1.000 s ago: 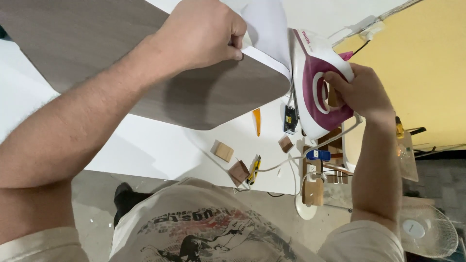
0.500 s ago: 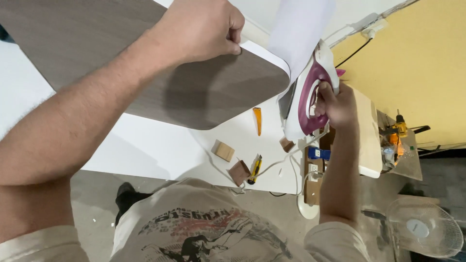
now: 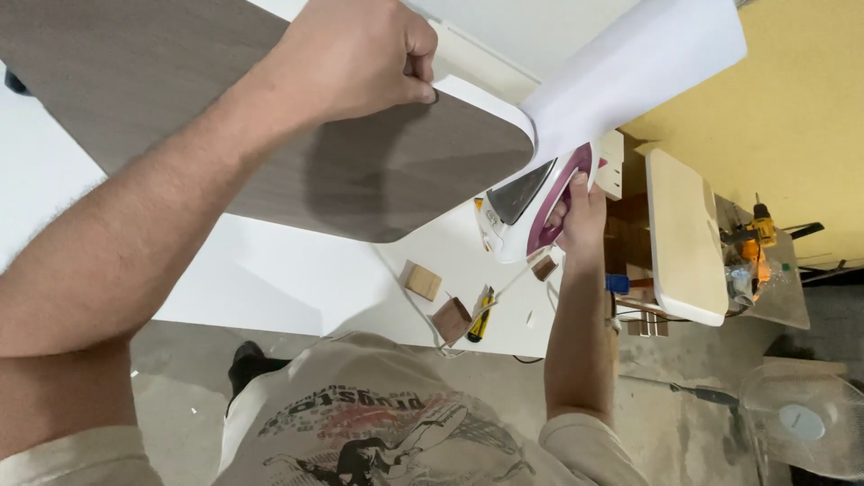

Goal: The person applies a white edge banding strip to the curved edge of a wooden board. They use a small wooden block to press the strip into place and then use a hot iron to smooth and secure it along the edge. The person repeats this process on different sections of the board's edge.

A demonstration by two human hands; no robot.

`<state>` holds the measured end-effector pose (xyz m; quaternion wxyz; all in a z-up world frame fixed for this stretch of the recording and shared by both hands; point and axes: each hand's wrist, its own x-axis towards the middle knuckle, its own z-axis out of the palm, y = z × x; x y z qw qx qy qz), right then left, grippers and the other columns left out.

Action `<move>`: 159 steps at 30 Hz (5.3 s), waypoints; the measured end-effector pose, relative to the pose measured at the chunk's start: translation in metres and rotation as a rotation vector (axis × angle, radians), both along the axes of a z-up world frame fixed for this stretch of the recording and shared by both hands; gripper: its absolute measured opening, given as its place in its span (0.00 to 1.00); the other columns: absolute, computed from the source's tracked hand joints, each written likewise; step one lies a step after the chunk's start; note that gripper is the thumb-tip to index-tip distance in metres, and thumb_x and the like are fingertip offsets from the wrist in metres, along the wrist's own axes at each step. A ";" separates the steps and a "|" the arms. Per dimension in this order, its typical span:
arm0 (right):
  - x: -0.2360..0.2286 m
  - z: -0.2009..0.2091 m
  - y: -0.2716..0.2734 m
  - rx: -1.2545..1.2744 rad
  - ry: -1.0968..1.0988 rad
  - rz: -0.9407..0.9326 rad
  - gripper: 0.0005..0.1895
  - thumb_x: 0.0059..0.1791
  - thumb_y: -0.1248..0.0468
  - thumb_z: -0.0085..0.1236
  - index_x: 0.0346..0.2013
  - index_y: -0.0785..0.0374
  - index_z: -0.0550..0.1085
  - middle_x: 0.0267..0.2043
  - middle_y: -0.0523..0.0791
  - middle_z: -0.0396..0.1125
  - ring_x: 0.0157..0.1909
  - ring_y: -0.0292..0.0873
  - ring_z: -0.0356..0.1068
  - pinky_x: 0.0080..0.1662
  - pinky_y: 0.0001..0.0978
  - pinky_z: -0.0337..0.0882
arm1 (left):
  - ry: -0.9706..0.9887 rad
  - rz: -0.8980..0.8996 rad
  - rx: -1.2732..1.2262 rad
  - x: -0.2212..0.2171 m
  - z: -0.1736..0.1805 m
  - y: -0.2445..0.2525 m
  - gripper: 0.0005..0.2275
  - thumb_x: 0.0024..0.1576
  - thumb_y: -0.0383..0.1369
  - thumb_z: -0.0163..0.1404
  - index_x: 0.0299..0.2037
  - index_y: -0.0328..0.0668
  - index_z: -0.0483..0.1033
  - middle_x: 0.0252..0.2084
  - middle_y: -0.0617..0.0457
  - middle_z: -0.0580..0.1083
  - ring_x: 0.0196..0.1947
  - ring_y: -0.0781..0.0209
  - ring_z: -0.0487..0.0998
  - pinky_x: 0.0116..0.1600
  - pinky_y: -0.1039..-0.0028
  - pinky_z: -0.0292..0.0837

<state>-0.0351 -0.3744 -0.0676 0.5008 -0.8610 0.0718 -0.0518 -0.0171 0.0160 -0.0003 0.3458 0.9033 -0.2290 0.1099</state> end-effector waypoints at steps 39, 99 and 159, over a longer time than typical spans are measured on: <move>0.045 -0.005 -0.033 0.015 -0.311 0.206 0.05 0.50 0.70 0.45 0.29 0.62 0.64 0.16 0.45 0.60 0.18 0.40 0.62 0.26 0.32 0.69 | -0.096 0.039 -0.019 -0.008 -0.006 0.009 0.06 0.54 0.38 0.67 0.29 0.56 0.84 0.30 0.70 0.81 0.30 0.72 0.79 0.36 0.77 0.69; 0.024 0.220 0.093 -1.267 -0.049 0.528 0.26 0.49 0.43 0.64 0.53 0.56 0.78 0.41 0.45 0.76 0.40 0.47 0.72 0.43 0.40 0.69 | -0.215 -0.007 0.052 0.003 -0.015 -0.006 0.06 0.51 0.38 0.63 0.26 0.56 0.79 0.23 0.66 0.77 0.27 0.54 0.77 0.29 0.61 0.66; -0.010 -0.261 -0.154 0.329 -0.005 -0.536 0.20 0.47 0.63 0.66 0.52 0.61 0.72 0.51 0.47 0.73 0.52 0.46 0.74 0.50 0.37 0.80 | -0.117 0.176 0.636 0.020 -0.034 0.049 0.34 0.50 0.63 0.66 0.44 0.37 0.71 0.40 0.48 0.73 0.43 0.51 0.75 0.46 0.65 0.65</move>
